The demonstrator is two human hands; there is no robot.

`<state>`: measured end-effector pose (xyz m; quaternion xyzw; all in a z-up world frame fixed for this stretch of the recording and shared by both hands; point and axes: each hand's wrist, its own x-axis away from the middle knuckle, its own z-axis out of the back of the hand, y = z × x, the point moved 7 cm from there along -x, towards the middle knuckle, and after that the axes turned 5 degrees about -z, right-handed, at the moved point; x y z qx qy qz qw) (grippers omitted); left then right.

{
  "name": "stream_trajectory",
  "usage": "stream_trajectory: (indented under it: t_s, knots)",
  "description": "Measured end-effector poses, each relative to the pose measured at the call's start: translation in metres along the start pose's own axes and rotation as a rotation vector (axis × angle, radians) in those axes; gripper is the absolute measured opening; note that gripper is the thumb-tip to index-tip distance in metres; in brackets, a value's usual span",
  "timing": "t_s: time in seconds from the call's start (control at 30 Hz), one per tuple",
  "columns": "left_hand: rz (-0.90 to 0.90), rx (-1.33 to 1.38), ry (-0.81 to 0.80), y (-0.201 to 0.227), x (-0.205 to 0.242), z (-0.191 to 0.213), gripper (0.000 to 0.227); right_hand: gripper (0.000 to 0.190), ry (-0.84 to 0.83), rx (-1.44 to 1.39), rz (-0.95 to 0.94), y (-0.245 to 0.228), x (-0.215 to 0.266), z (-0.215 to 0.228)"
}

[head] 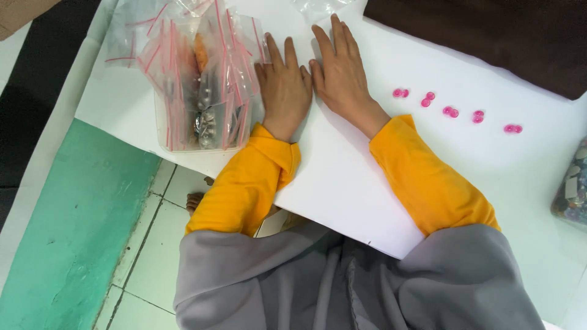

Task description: Sorting small colorful buttons from a plastic bin and placing them into small zip-lock bags.

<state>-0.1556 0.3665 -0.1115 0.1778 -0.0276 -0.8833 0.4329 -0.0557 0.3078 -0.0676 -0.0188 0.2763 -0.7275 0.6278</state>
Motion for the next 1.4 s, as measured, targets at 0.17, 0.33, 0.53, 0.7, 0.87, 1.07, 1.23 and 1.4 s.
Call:
stream_trajectory:
  t_s: [0.17, 0.33, 0.53, 0.7, 0.87, 1.07, 1.23, 1.4]
  knots:
    - [0.024, 0.225, 0.016, 0.002, -0.026, -0.023, 0.052, 0.050, -0.067, 0.089, -0.130, 0.028, -0.031, -0.027]
    - [-0.014, 0.179, 0.021, 0.007, -0.029, -0.023, 0.054, 0.035, 0.057, 0.009, -0.040, 0.022, -0.020, -0.012]
    - [-0.090, 0.275, 0.088, 0.024, -0.013, -0.001, 0.029, 0.025, 0.145, -0.170, 0.085, -0.002, 0.021, 0.019]
    - [-0.163, 0.258, 0.277, 0.045, 0.010, 0.034, 0.006, 0.041, 0.100, -0.221, 0.126, -0.012, 0.056, 0.036]
    - [-0.323, 0.759, 0.412, 0.064, 0.022, 0.069, 0.006, 0.042, 0.187, -0.359, 0.072, -0.013, 0.081, 0.061]
    - [-0.898, 0.884, 0.517, 0.093, 0.030, 0.046, 0.019, 0.049, 0.385, -0.422, -0.004, 0.007, 0.121, 0.087]
    - [-1.118, 0.865, 0.534, 0.142, 0.029, 0.033, 0.023, 0.061, 0.497, -0.556, -0.050, 0.043, 0.153, 0.113]
    - [-1.151, 0.917, 0.444, 0.175, 0.036, 0.023, 0.028, 0.053, 0.665, -0.568, -0.177, 0.092, 0.173, 0.138]
